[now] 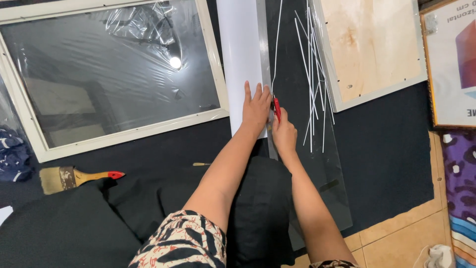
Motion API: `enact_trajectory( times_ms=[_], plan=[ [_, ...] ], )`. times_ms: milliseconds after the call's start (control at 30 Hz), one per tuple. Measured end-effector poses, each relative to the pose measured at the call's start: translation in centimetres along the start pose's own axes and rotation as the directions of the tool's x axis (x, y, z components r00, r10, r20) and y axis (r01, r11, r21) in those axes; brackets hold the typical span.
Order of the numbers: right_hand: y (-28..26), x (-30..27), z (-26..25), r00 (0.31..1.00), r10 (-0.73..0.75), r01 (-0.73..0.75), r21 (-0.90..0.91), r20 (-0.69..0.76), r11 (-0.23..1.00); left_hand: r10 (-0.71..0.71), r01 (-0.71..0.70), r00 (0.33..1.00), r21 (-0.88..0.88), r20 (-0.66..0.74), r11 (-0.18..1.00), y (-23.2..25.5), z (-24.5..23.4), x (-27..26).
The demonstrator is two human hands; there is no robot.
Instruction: Cutting a white backing sheet to size using a metal ruler and a utility knife on a workshop table.
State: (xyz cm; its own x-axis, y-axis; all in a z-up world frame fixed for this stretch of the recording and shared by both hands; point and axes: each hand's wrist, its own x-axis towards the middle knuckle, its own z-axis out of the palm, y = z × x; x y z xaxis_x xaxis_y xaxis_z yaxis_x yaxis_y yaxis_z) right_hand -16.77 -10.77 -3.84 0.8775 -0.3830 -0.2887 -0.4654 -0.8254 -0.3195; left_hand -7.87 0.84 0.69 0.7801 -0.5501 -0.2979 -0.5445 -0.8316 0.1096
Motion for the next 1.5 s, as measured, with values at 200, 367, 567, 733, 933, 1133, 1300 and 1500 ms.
enact_trajectory(
  times_ms=[200,367,567,733,933,1133,1300,1500],
  plan=[
    [-0.6,-0.9,-0.6,1.000,0.022,-0.022,0.035,0.014,0.999,-0.006,0.007,1.000,-0.021,0.012,1.000,0.1,-0.1,-0.1],
    [-1.0,-1.5,-1.1,0.999,0.028,-0.029,0.045,0.023,0.999,-0.011,0.011,1.000,0.002,0.011,1.000,0.2,0.2,0.1],
    [-0.1,-3.1,-1.0,0.997,0.056,-0.059,0.044,0.059,0.997,-0.017,0.018,0.999,-0.028,0.036,0.999,0.0,-2.0,-1.0],
    [0.7,-4.2,-0.7,0.992,0.103,-0.108,0.060,0.079,0.992,-0.021,0.022,0.999,-0.010,0.049,1.000,0.2,-1.5,-0.6],
    [2.1,-5.1,0.3,0.988,0.135,-0.136,-0.001,0.073,0.991,-0.017,0.016,0.998,0.022,0.060,1.000,0.4,-0.4,0.1],
    [1.5,-5.7,-0.9,0.991,0.127,-0.132,0.105,0.051,0.986,-0.012,0.011,0.999,0.022,0.046,1.000,0.0,-1.3,-0.5],
    [-0.6,-3.7,-3.4,0.962,0.213,-0.113,0.458,-0.173,0.882,0.021,-0.021,0.997,-0.004,0.074,1.000,-0.5,0.2,0.0],
    [0.9,6.2,-1.1,0.967,0.188,-0.103,0.416,-0.171,0.904,0.039,-0.039,0.996,-0.007,0.075,0.999,-0.8,0.6,0.2]
  ],
)
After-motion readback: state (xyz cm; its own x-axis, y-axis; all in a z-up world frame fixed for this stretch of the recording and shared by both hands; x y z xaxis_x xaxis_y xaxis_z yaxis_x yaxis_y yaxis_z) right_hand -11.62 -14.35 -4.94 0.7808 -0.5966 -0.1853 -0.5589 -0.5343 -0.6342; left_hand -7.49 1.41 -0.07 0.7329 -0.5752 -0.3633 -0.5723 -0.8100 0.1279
